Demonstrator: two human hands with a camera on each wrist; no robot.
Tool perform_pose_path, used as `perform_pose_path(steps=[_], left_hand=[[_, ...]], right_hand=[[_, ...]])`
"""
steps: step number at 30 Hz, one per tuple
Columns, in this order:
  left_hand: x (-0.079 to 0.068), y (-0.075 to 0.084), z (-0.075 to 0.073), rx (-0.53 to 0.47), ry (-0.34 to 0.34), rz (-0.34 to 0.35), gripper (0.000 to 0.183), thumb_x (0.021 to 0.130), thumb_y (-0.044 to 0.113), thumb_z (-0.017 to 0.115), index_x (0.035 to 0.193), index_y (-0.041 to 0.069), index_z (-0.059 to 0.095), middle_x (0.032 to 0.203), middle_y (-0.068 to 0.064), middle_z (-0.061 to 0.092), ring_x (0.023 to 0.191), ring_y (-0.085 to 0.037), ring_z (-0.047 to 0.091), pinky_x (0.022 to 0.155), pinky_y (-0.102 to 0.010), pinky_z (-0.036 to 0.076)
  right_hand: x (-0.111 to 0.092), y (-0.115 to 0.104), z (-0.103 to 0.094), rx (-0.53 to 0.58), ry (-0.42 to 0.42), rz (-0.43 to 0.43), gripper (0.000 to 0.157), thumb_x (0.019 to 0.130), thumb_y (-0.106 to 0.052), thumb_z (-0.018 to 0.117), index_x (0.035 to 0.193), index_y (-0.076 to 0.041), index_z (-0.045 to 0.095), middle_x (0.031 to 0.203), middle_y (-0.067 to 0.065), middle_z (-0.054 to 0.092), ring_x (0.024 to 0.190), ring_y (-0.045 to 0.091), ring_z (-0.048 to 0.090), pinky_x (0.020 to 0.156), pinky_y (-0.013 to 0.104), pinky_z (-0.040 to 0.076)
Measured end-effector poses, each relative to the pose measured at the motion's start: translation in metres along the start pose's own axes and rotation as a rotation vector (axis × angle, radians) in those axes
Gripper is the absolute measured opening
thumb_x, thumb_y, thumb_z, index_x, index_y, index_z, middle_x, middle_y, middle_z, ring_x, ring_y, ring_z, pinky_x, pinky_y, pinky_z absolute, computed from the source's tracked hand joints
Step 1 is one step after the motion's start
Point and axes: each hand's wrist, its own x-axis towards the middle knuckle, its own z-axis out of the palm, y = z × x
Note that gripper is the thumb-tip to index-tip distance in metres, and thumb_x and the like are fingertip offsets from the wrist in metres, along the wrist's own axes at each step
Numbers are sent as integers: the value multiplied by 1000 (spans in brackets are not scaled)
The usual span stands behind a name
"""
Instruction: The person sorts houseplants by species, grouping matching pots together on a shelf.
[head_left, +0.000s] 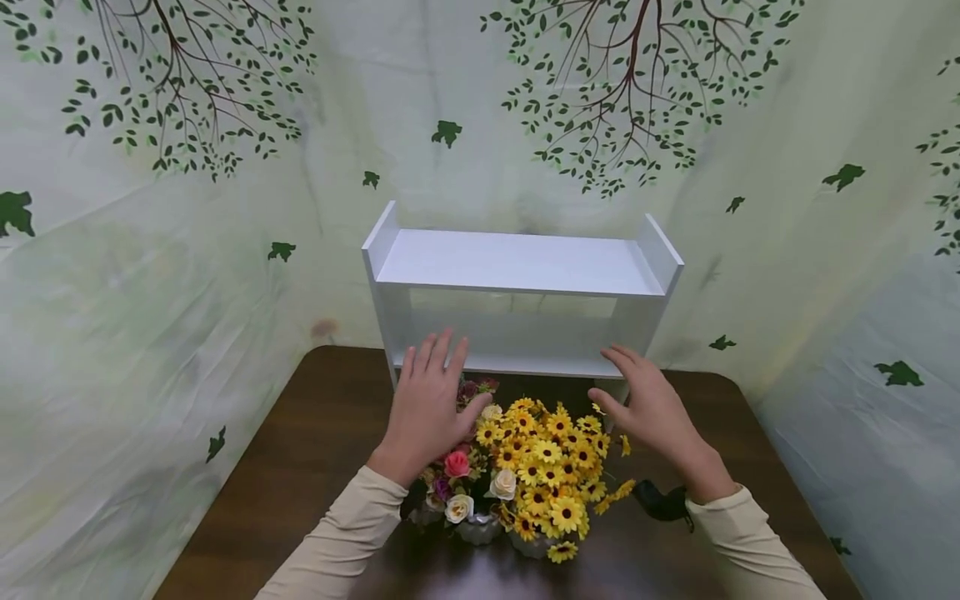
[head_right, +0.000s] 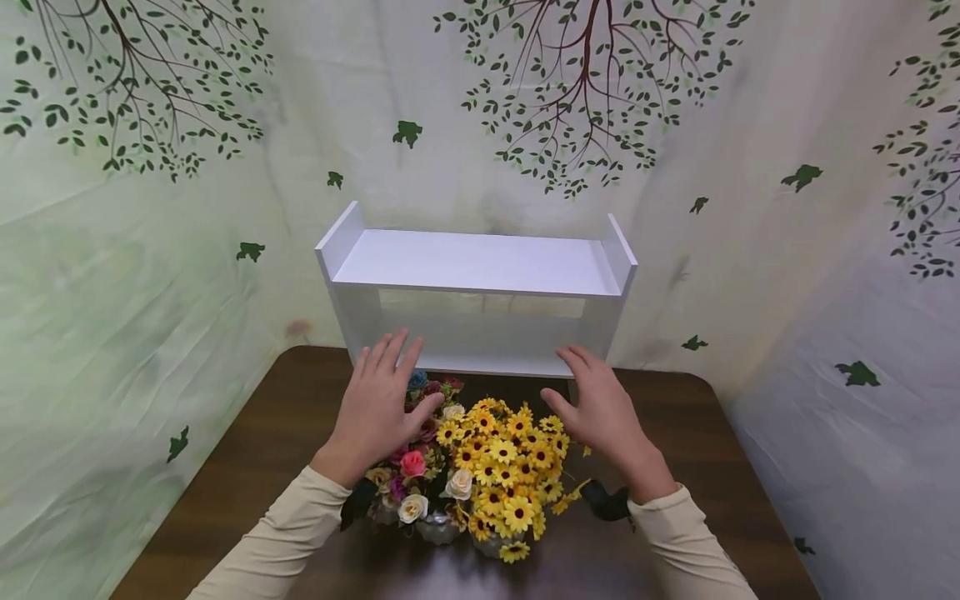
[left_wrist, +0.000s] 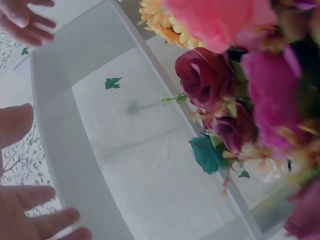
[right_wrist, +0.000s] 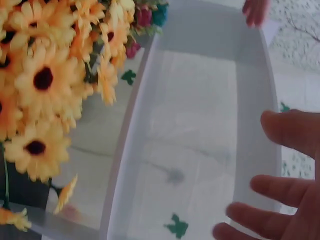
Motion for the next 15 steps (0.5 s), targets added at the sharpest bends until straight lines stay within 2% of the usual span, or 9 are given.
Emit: perform_pose_path(steps=[2,4,6,7,9,11,13,15], left_hand=[[-4,-4,-3,-46,51,47,74,90,45,69,148,6,44,153,-19,44,140,-38,43,116,-59,35],[-10,-9,-5,-97,96,77,68,88,37,74,143,4,51,149,-19,49,136,-37,48,113,-57,40],[-18,-15,-7,-168,125,73,62,86,32,77,137,2,56,144,-18,54,132,-37,52,109,-56,44],[-24,-18,-8,-223,125,50,58,86,29,77,134,2,58,142,-18,56,130,-37,54,107,-56,45],[-35,-24,-8,-356,103,-34,51,88,24,75,132,3,60,138,-17,59,126,-36,57,100,-55,50],[-47,-32,-9,-488,79,-157,45,90,20,72,131,5,60,136,-16,61,123,-34,59,96,-55,52],[-59,-41,-9,-598,55,-301,39,94,16,67,131,7,60,133,-15,62,119,-33,62,94,-55,53],[-72,-50,-7,-647,35,-430,33,97,15,63,129,8,61,129,-14,65,113,-30,65,91,-49,55]], right_hand=[[-1,8,-6,24,18,52,52,94,-26,68,136,2,54,138,27,56,124,46,54,99,62,46],[-1,17,-12,46,53,137,41,95,-26,66,125,2,60,123,25,65,109,41,62,88,55,52],[1,25,-16,62,125,232,32,95,-26,65,112,1,61,107,22,68,91,36,64,75,45,53],[3,29,-17,77,169,279,31,95,-26,64,109,0,60,102,21,68,87,34,63,70,41,51],[9,35,-20,131,248,361,33,95,-27,64,111,1,55,103,21,65,88,33,61,71,39,49],[17,42,-22,188,292,401,44,95,-29,63,124,2,50,117,24,61,100,38,61,77,45,52],[28,48,-24,248,275,411,62,96,-32,62,142,2,38,137,27,51,116,43,57,87,54,53],[38,54,-25,295,221,400,77,96,-35,61,153,0,23,151,29,38,126,48,52,93,60,52]])
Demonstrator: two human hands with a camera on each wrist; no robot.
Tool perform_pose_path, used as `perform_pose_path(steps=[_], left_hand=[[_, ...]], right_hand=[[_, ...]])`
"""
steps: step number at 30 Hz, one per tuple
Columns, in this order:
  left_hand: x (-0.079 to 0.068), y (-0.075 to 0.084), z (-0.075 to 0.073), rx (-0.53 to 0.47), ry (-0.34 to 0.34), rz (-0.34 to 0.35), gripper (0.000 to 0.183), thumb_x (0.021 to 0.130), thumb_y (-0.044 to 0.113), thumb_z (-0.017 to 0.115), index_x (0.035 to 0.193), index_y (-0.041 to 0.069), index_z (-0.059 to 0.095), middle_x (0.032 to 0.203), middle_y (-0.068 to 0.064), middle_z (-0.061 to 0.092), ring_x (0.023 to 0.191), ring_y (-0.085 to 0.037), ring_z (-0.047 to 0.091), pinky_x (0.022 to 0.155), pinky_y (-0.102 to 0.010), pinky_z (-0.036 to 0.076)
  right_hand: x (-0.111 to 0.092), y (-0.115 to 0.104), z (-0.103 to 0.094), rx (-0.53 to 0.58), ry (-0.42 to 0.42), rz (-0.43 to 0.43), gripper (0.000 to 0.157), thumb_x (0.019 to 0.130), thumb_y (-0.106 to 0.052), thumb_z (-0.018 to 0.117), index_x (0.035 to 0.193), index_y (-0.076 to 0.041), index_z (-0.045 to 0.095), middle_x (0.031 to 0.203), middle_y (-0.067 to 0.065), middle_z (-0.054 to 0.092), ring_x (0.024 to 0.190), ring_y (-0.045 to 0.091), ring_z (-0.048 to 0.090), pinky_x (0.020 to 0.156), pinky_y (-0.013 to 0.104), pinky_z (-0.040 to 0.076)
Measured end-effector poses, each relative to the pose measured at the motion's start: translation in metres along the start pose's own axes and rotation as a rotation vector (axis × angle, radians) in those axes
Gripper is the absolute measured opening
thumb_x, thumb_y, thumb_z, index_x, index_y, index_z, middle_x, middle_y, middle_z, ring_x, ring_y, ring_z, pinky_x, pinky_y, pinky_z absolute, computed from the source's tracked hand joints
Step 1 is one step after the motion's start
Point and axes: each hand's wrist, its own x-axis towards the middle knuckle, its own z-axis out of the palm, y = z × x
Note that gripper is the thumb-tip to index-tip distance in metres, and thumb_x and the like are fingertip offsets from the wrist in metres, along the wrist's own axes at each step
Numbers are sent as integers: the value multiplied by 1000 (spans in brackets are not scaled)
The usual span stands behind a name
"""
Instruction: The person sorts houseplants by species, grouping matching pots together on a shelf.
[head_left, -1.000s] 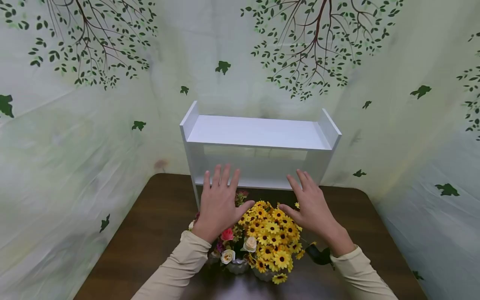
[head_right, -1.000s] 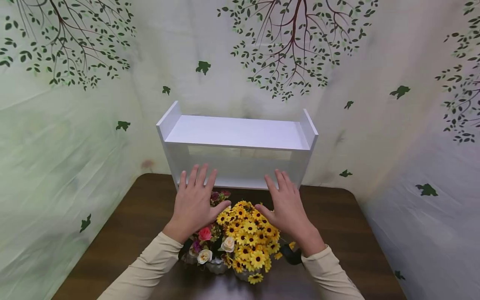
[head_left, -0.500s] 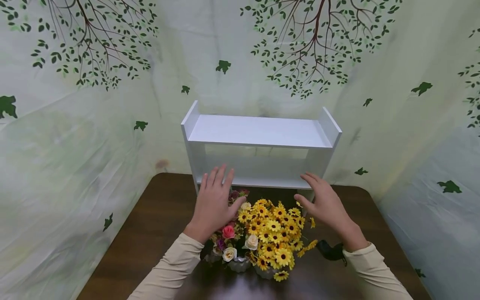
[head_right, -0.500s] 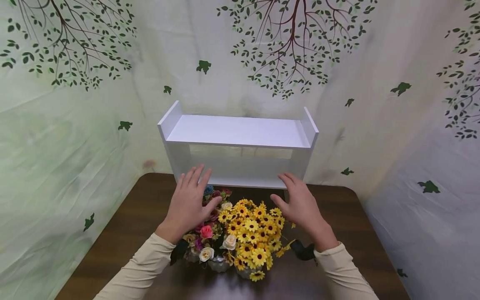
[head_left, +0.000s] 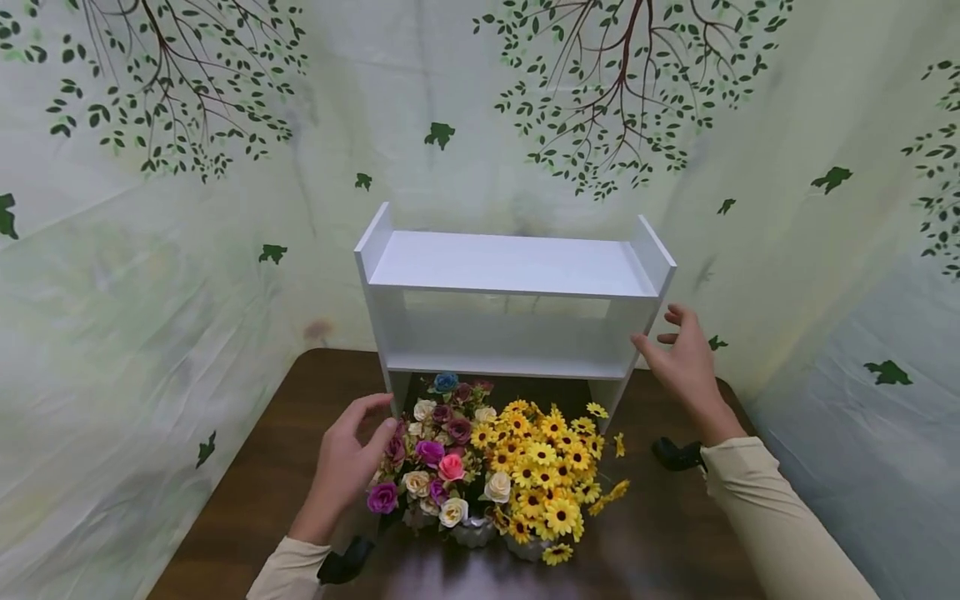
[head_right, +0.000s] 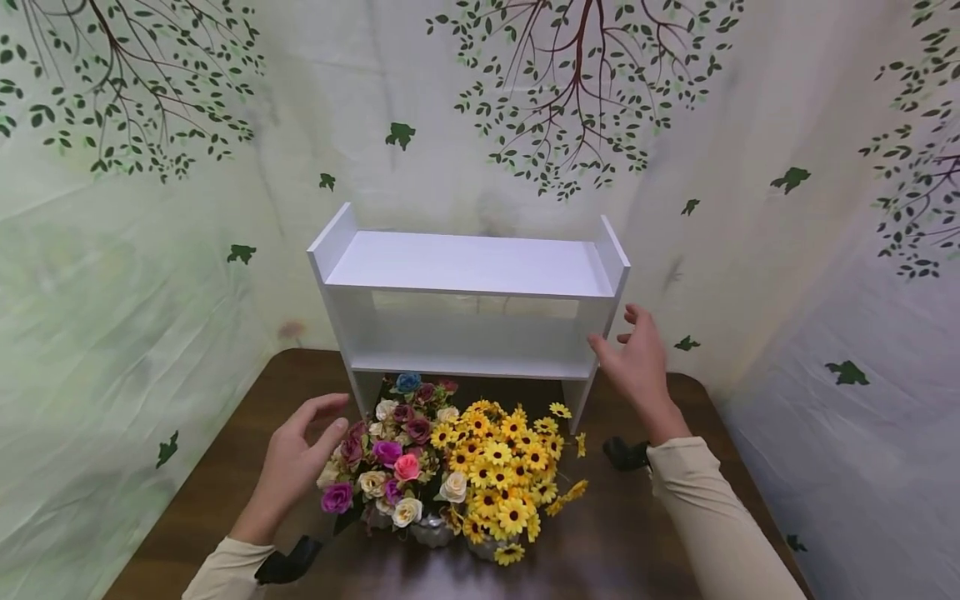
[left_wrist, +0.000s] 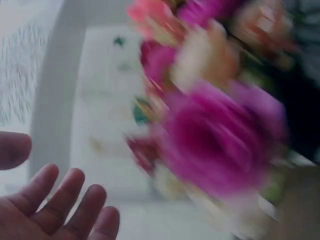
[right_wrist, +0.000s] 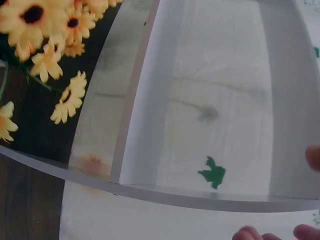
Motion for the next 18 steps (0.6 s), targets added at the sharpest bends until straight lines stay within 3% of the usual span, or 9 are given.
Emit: perform_pose_path(steps=[2,4,7,10,12,14,18], left_hand=[[-8,-13,-7,-8,12,-114,28,99,16,60,126,8,62,124,-13,67,109,-25,67,91,-39,56],[-15,-25,-12,-8,2,-214,26,100,18,58,124,7,63,122,-13,69,104,-12,67,88,-27,55],[-23,-40,-14,-19,-29,-329,28,101,23,57,124,9,63,124,-13,69,98,8,59,83,-16,51],[-28,-53,-13,-52,-40,-388,30,101,25,57,124,7,62,126,-14,68,93,17,53,83,-14,49],[-32,-60,-11,-69,-28,-410,30,101,24,57,124,5,63,126,-16,68,90,18,53,81,-14,49],[-38,-68,-9,-77,-17,-433,29,101,21,58,123,3,63,125,-17,68,88,17,55,80,-14,49],[-53,-86,-5,-53,-34,-518,29,100,21,58,122,2,64,124,-19,68,92,2,65,75,-19,51]], right_hand=[[11,0,2,14,-61,-13,82,96,-38,60,156,-2,16,156,28,32,129,50,49,93,63,52],[20,1,5,12,-77,-32,79,97,-39,58,155,-2,19,154,29,35,128,50,50,93,63,52],[32,5,9,-11,0,-45,63,99,-39,54,148,-2,38,144,27,51,121,46,58,89,59,54],[40,8,14,-50,125,-38,47,100,-37,50,128,0,56,118,25,67,96,39,65,74,47,55],[44,10,18,-62,198,-54,38,102,-34,48,109,0,61,93,22,67,76,33,58,62,38,46],[47,10,23,-82,247,-76,36,103,-32,46,91,0,57,73,17,57,63,29,48,56,34,36],[51,11,34,-103,303,-124,36,104,-27,44,79,-3,49,62,12,46,56,28,41,53,34,30]])
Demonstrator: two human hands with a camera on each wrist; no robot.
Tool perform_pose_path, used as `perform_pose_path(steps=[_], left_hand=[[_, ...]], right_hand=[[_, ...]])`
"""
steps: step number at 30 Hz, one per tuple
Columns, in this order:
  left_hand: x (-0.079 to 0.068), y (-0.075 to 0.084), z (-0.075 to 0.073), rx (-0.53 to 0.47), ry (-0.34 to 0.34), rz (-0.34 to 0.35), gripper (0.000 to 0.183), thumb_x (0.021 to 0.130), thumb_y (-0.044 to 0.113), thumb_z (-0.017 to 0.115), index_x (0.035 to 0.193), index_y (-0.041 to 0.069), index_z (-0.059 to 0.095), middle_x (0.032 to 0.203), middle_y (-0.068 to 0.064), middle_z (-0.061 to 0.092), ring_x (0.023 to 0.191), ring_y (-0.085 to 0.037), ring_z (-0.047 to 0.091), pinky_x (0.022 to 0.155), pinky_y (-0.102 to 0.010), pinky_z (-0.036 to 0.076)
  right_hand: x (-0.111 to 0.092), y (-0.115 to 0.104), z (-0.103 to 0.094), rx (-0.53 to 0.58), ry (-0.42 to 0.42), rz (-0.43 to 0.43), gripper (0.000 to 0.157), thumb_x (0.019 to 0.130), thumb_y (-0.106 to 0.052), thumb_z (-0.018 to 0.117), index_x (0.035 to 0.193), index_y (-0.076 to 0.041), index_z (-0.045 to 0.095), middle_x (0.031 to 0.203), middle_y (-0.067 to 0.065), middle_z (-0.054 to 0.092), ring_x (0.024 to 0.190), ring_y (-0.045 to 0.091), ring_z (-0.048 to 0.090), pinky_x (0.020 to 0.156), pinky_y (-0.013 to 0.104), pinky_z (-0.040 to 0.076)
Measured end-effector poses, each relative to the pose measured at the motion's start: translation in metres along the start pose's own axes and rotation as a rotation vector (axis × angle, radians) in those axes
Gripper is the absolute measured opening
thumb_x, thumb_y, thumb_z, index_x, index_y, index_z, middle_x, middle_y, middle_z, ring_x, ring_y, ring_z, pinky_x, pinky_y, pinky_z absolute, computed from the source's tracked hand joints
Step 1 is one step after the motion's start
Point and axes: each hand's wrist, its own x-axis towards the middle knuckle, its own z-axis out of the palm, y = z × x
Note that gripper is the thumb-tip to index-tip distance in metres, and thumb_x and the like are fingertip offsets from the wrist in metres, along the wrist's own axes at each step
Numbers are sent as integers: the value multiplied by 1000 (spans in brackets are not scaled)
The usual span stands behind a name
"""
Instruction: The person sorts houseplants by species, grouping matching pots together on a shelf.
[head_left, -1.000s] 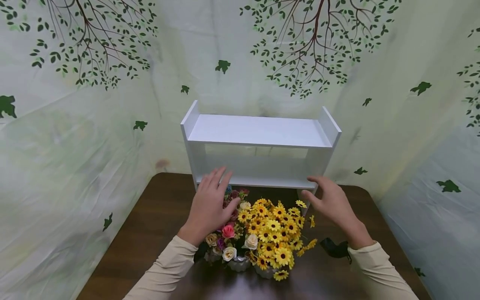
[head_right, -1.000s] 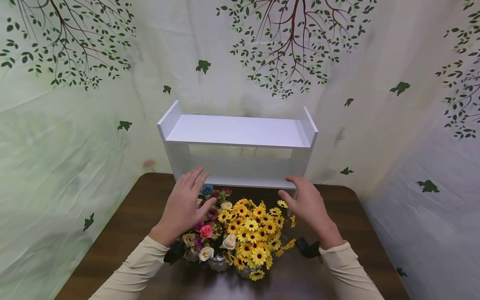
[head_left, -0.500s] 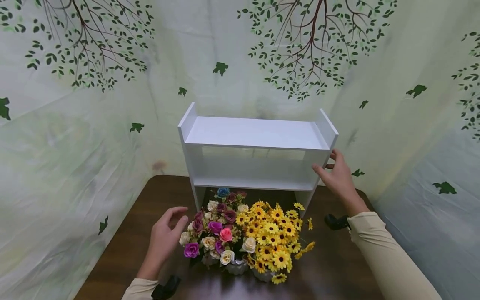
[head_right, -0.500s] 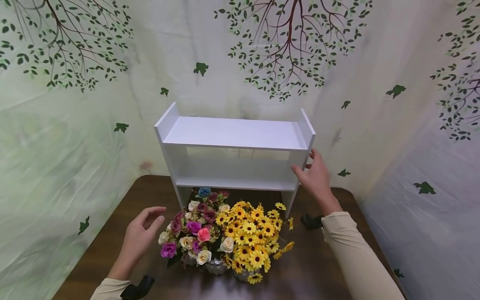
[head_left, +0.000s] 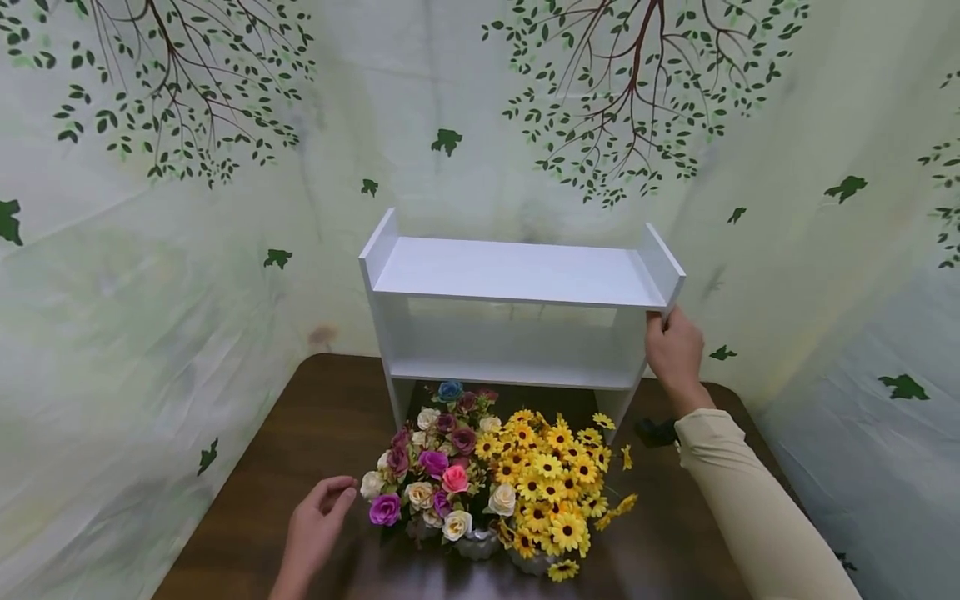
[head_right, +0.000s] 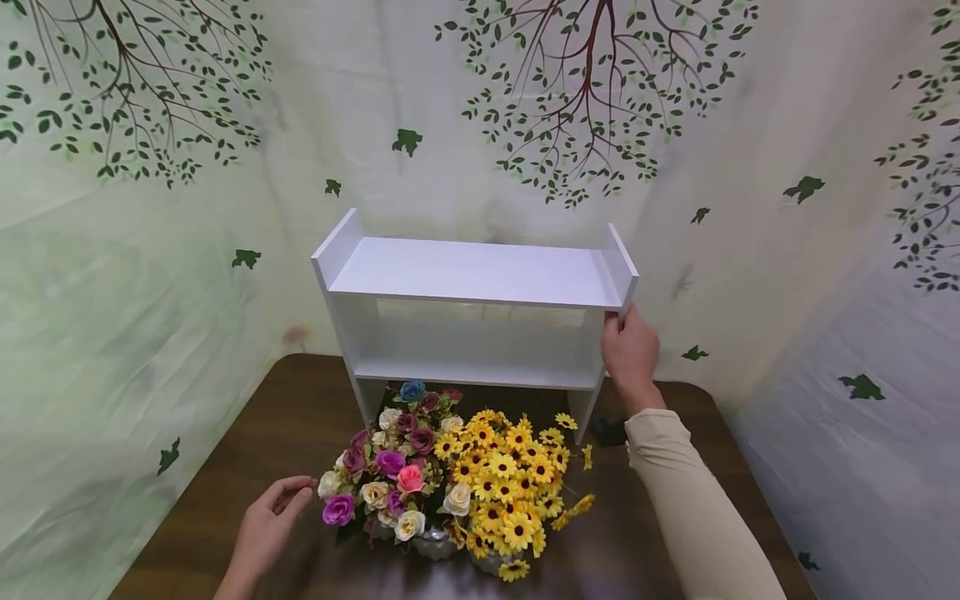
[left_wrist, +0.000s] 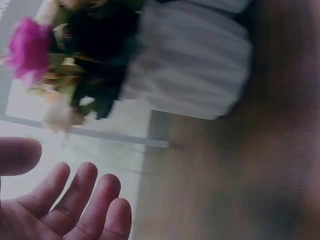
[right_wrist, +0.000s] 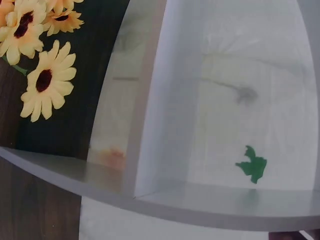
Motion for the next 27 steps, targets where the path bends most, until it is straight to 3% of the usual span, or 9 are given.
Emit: perform_pose_path(steps=[3,6,10,13,16,19,23,27], left_hand=[[-7,-16,7,20,-36,-46,28,99,18,58,120,0,65,121,-21,69,97,-16,69,73,-25,52],[-15,-29,16,39,-67,-38,24,94,9,59,114,-1,67,115,-21,71,92,-19,70,69,-25,52],[-22,-42,32,122,-80,63,30,81,1,68,110,-2,66,106,-20,73,83,-17,70,68,-25,52],[-22,-46,46,201,-70,173,48,73,10,79,116,-5,63,108,-22,71,93,-29,70,79,-36,56],[-20,-48,60,204,-48,264,67,65,20,87,121,-7,60,111,-22,70,103,-38,67,88,-47,54],[-17,-49,71,130,-17,324,72,61,24,91,121,-3,63,112,-17,72,104,-32,68,92,-43,54],[-14,-50,79,-11,-11,355,70,59,19,93,121,3,65,114,-10,73,104,-9,66,93,-28,52],[-16,-48,82,-50,-15,336,74,60,12,90,126,-3,60,119,-17,67,106,-1,59,93,-26,50]], right_hand=[[-2,1,4,3,10,-5,32,104,-26,46,85,-1,54,68,19,55,61,31,47,56,35,32],[-3,3,6,22,-8,10,33,103,-26,47,91,3,57,77,24,61,67,35,51,58,35,35],[-3,4,5,37,-37,26,33,103,-22,45,96,7,59,79,26,61,66,35,52,56,34,36],[-2,5,4,17,-35,13,32,102,-18,46,99,10,61,79,28,63,62,35,52,53,32,36],[-2,7,4,-1,-20,-20,30,100,-15,48,95,11,62,77,29,64,60,34,52,51,32,35],[-1,8,4,7,0,-53,28,99,-14,51,84,8,60,69,26,61,56,33,49,49,31,33],[-3,12,4,-10,7,-107,28,98,-13,54,77,6,57,61,22,57,52,31,46,48,32,30],[-6,14,6,-13,-9,-111,26,99,-12,53,85,9,60,65,25,59,53,32,48,48,32,31]])
